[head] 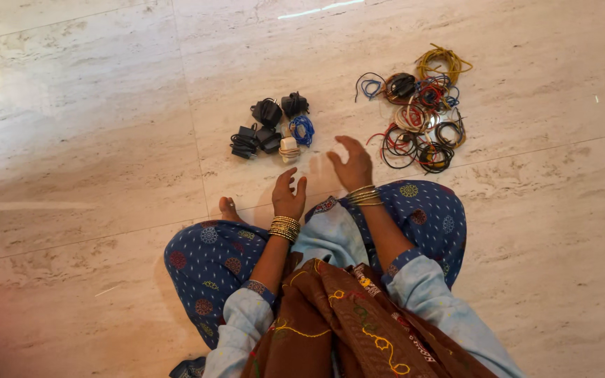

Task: The person sits on the floor and organizes a pile of cables and power adapters. They pick up individual cables, untangle them, and coil them neatly by hand. The person handles several different colored cables and power bricks, placing each finished bundle on the floor.

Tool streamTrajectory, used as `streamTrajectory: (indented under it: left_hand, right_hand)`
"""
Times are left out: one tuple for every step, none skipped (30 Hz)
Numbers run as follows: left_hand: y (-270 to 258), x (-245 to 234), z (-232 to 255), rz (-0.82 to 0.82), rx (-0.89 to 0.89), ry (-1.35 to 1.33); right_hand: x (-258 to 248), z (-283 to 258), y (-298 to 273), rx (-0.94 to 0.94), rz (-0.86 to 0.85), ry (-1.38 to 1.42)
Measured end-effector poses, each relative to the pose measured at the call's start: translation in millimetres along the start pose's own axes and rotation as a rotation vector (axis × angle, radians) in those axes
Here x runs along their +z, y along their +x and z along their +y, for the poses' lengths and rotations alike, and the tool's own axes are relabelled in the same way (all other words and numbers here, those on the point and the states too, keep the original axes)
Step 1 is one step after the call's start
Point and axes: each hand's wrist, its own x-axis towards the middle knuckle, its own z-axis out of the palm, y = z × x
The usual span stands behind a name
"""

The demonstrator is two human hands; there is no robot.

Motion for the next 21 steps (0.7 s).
streamTrajectory:
  left_hand:
    - [-2.9, 1.1, 1.5, -0.011, 0.017, 0.026]
    - [-5.7, 2.0, 2.3, -0.021, 0.035, 0.051]
    - [-8.0, 3.9, 2.6, -0.028, 0.047, 0.077]
    - [-9.5, 5.3, 2.0, -0.034, 0.059, 0.102]
    - [-11.1, 6.9, 1.0, -0.041, 0.069, 0.128]
    - [-12.2, 8.7, -0.2, -0.057, 0.073, 0.132]
    - [-13.6, 9.4, -2.2, -0.072, 0.076, 0.138]
    - [-15.2, 10.4, -3.9, -0.087, 0.079, 0.145]
    - [-15.9, 11.3, -4.8, -0.101, 0.074, 0.155]
    - [-16.7, 12.3, -5.6, -0.115, 0.068, 0.165]
    - [-17.9, 13.0, -6.6, -0.131, 0.062, 0.177]
    - [-18.5, 13.9, -7.3, -0.145, 0.057, 0.172]
    - [-18.7, 14.2, -7.9, -0.161, 0.052, 0.169]
    - [-18.2, 14.6, -8.2, -0.177, 0.047, 0.166]
    - [-18.1, 14.9, -8.3, -0.185, 0.045, 0.158]
    - [-18.2, 16.4, -7.8, -0.194, 0.042, 0.149]
    - [-18.4, 17.1, -7.4, -0.2, 0.039, 0.143]
    - [-18.2, 18.4, -6.8, -0.212, 0.033, 0.143]
    - [-18.4, 19.6, -6.2, -0.223, 0.025, 0.144]
    - [-18.1, 20.5, -5.9, -0.233, 0.017, 0.144]
    - [-18.7, 21.4, -5.1, -0.24, 0.016, 0.146]
  right_hand:
    - [-11.7, 11.1, 9.0, 0.014, 0.039, -0.025]
    - [-23.6, 21.8, 18.3, 0.021, 0.06, -0.067]
    - [-35.1, 31.7, 26.9, 0.028, 0.082, -0.11]
    - [-43.3, 39.5, 34.1, 0.097, 0.066, -0.126]
    - [-50.4, 46.2, 40.5, 0.168, 0.05, -0.143]
    - [-56.8, 51.9, 46.8, 0.238, 0.033, -0.158]
    - [-60.7, 56.1, 52.1, 0.204, 0.044, -0.197]
    - [-62.7, 58.9, 56.8, 0.17, 0.054, -0.236]
    - [-63.1, 60.2, 62.5, 0.133, 0.064, -0.273]
    - [-63.8, 61.2, 68.0, 0.12, 0.049, -0.314]
    - [-64.2, 62.4, 72.4, 0.109, 0.033, -0.355]
    - [-64.1, 63.5, 77.0, 0.098, 0.018, -0.396]
    - [-63.8, 64.4, 81.6, 0.067, 0.023, -0.444]
    - [-64.1, 65.5, 86.9, 0.036, 0.027, -0.492]
    - [-63.7, 66.4, 92.5, 0.005, 0.031, -0.539]
    - [-64.6, 68.0, 98.9, -0.037, 0.062, -0.584]
    - [-65.8, 69.7, 105.5, -0.081, 0.092, -0.627]
    - [-67.6, 71.5, 112.1, -0.126, 0.122, -0.67]
    - [-69.8, 73.1, 119.1, -0.118, 0.145, -0.65]
    - [-73.1, 75.1, 125.8, -0.111, 0.167, -0.63]
    - [-76.3, 77.1, 130.6, -0.103, 0.189, -0.611]
